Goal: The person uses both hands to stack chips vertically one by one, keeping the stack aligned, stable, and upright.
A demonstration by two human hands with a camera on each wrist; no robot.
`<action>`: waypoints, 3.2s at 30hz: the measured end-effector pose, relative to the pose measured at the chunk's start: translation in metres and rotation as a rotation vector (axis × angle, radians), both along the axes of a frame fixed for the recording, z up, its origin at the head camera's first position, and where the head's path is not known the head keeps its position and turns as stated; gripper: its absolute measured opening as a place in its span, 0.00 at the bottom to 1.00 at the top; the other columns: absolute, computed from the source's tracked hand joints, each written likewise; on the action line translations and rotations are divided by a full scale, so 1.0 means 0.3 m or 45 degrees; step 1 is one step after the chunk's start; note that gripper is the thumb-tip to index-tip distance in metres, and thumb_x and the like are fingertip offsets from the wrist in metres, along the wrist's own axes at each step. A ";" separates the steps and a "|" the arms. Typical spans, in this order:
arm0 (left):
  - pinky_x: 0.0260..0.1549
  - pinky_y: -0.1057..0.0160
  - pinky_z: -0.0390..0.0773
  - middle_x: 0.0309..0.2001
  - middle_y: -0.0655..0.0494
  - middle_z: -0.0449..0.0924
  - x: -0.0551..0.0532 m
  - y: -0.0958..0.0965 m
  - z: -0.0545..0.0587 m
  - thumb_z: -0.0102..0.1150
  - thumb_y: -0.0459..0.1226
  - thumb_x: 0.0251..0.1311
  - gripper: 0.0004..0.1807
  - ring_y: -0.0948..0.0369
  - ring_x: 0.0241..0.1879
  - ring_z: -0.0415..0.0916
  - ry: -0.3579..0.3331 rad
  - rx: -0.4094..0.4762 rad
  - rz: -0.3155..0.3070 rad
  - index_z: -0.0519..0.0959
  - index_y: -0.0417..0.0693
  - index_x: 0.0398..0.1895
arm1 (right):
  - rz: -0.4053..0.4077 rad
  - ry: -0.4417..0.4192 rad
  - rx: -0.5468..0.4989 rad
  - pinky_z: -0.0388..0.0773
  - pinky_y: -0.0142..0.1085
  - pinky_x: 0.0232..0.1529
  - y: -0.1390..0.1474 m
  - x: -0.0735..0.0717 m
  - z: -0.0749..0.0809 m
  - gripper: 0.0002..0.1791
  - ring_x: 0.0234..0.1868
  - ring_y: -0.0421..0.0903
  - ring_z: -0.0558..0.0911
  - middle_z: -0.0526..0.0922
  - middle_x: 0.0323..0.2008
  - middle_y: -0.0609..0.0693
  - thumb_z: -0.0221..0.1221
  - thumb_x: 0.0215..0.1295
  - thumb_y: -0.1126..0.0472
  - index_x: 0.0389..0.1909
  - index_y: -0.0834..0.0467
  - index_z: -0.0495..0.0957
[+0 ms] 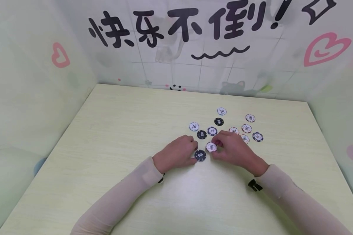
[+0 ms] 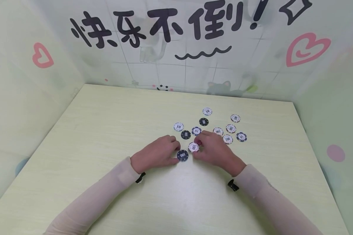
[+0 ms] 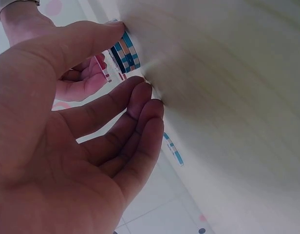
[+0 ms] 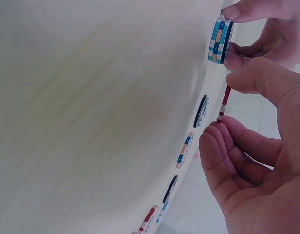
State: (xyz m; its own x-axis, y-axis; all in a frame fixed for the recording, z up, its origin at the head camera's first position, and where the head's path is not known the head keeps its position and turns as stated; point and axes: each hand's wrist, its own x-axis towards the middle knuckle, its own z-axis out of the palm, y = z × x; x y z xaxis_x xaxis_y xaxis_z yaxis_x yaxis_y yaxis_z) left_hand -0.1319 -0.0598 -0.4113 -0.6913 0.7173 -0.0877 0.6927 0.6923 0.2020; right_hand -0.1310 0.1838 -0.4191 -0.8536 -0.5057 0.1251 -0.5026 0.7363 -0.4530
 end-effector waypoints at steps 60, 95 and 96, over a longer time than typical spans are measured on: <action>0.34 0.63 0.74 0.32 0.53 0.79 -0.038 -0.012 -0.008 0.76 0.40 0.66 0.12 0.58 0.32 0.73 0.047 0.047 -0.050 0.86 0.40 0.42 | 0.159 -0.036 -0.024 0.84 0.38 0.44 -0.102 0.012 -0.008 0.13 0.39 0.41 0.82 0.86 0.38 0.45 0.78 0.59 0.64 0.45 0.59 0.90; 0.41 0.60 0.79 0.38 0.50 0.83 -0.030 -0.010 -0.007 0.76 0.43 0.68 0.16 0.56 0.37 0.76 0.026 0.012 -0.017 0.88 0.39 0.48 | -0.151 0.045 0.050 0.79 0.45 0.40 0.139 -0.022 0.028 0.13 0.36 0.48 0.79 0.83 0.35 0.51 0.75 0.64 0.61 0.45 0.65 0.89; 0.41 0.59 0.79 0.38 0.50 0.83 -0.030 -0.009 -0.006 0.76 0.43 0.68 0.16 0.56 0.37 0.76 0.026 0.012 -0.019 0.87 0.39 0.47 | -0.176 0.042 0.055 0.79 0.45 0.39 0.155 -0.026 0.030 0.13 0.36 0.48 0.79 0.83 0.35 0.51 0.75 0.64 0.61 0.45 0.65 0.89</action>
State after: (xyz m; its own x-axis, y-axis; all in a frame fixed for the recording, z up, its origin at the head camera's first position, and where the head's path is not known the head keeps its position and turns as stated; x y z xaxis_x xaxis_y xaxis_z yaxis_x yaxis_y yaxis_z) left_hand -0.1408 -0.0626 -0.4131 -0.6821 0.7282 -0.0667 0.7070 0.6800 0.1943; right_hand -0.1388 0.2303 -0.4100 -0.9112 -0.3893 0.1346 -0.4092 0.8180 -0.4044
